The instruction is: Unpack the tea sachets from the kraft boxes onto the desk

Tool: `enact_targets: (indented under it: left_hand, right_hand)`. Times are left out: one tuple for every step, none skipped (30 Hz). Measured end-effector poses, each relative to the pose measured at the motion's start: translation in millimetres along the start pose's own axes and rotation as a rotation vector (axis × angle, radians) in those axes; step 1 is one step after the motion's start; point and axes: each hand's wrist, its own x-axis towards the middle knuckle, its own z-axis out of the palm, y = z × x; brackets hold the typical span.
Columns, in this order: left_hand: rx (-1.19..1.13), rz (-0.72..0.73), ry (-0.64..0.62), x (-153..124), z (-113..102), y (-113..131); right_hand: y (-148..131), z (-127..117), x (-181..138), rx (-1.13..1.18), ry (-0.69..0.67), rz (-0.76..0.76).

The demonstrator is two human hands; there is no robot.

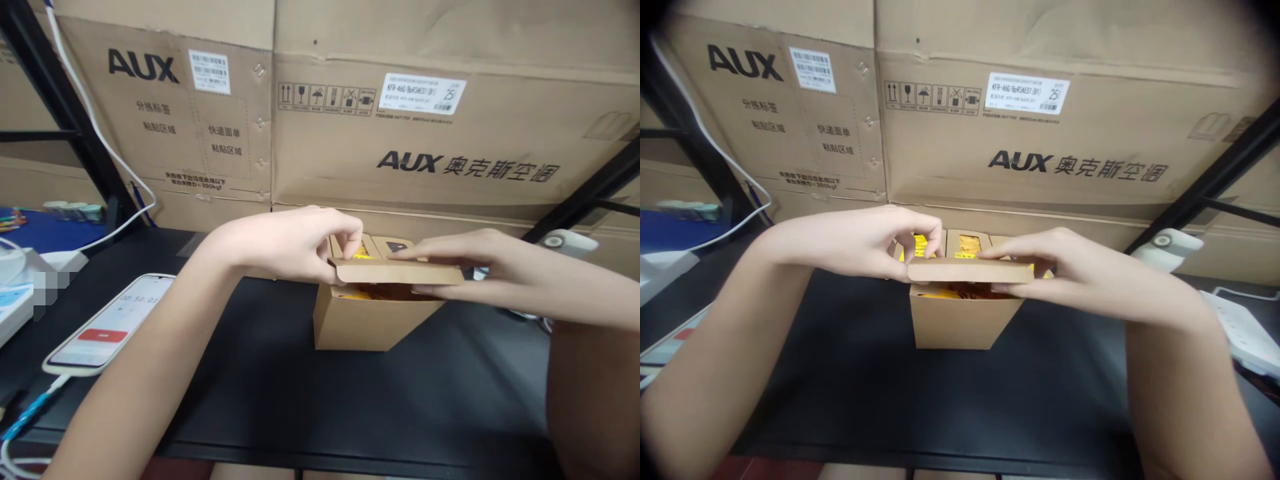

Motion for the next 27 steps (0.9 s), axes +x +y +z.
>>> enact_targets:
  left_hand:
    - [-0.007,0.018,-0.011,0,0,0]
    - [-0.011,0.037,-0.024,0,-1,1]
    - [-0.013,0.054,-0.038,0,-1,1]
    - [-0.015,0.069,-0.051,-1,-1,2]
    - [-0.018,0.080,-0.061,-1,-1,3]
    - [-0.023,0.087,-0.068,-1,-1,3]
    - [-0.029,0.091,-0.071,-1,-1,3]
    - [-0.037,0.092,-0.073,-1,-1,4]
    - [-0.048,0.092,-0.075,-2,-1,4]
    - [-0.062,0.090,-0.078,-2,-2,3]
    - [-0.077,0.090,-0.084,-3,-3,3]
    - [-0.094,0.092,-0.097,-4,-4,2]
    - [-0.112,0.100,-0.114,-4,-5,1]
    - [-0.130,0.111,-0.138,-5,-7,-1]
    - [-0.148,0.125,-0.167,-6,-9,-2]
    - [-0.166,0.141,-0.197,-7,-10,-4]
    - [-0.183,0.154,-0.226,-8,-12,-5]
    - [-0.195,0.160,-0.248,-9,-13,-6]
    - [-0.202,0.162,-0.262,-9,-14,-7]
    - [-0.203,0.158,-0.270,-10,-14,-7]
    - [-0.198,0.151,-0.271,-10,-14,-6]
    - [-0.188,0.139,-0.268,-10,-14,-5]
    - [-0.176,0.125,-0.262,-10,-13,-3]
    - [-0.160,0.110,-0.253,-10,-12,-1]
    - [-0.141,0.092,-0.239,-10,-11,2]
    - [-0.116,0.074,-0.218,-10,-9,5]
    - [-0.085,0.061,-0.191,-11,-8,9]
  right_hand:
    - [-2,0,-3,-0.021,-0.069,-0.006]
    - [-5,0,-5,-0.044,-0.128,-0.007]
    - [-7,1,-8,-0.064,-0.163,-0.004]
    - [-8,3,-10,-0.077,-0.173,0.000]
    - [-9,4,-11,-0.091,-0.175,0.006]
    - [-9,6,-12,-0.107,-0.172,0.012]
    - [-10,8,-13,-0.126,-0.168,0.021]
    - [-10,10,-14,-0.145,-0.165,0.030]
    - [-10,12,-15,-0.165,-0.162,0.039]
    - [-10,13,-16,-0.182,-0.160,0.049]
    - [-10,15,-16,-0.193,-0.157,0.060]
    - [-10,16,-17,-0.199,-0.155,0.074]
    - [-9,16,-18,-0.202,-0.152,0.090]
    - [-9,17,-19,-0.203,-0.154,0.105]
    - [-9,17,-20,-0.204,-0.163,0.119]
    - [-9,16,-21,-0.206,-0.173,0.128]
    - [-9,16,-21,-0.207,-0.184,0.133]
    - [-9,16,-21,-0.207,-0.194,0.131]
    - [-9,15,-21,-0.204,-0.200,0.128]
    - [-9,15,-21,-0.201,-0.202,0.124]
    - [-10,15,-21,-0.197,-0.201,0.121]
    - [-10,15,-20,-0.195,-0.200,0.119]
    - [-11,16,-20,-0.196,-0.198,0.118]
    - [-11,16,-19,-0.198,-0.194,0.116]
    - [-11,16,-19,-0.201,-0.191,0.113]
    - [-11,16,-19,-0.201,-0.188,0.107]
    - [-11,16,-19,-0.198,-0.186,0.097]
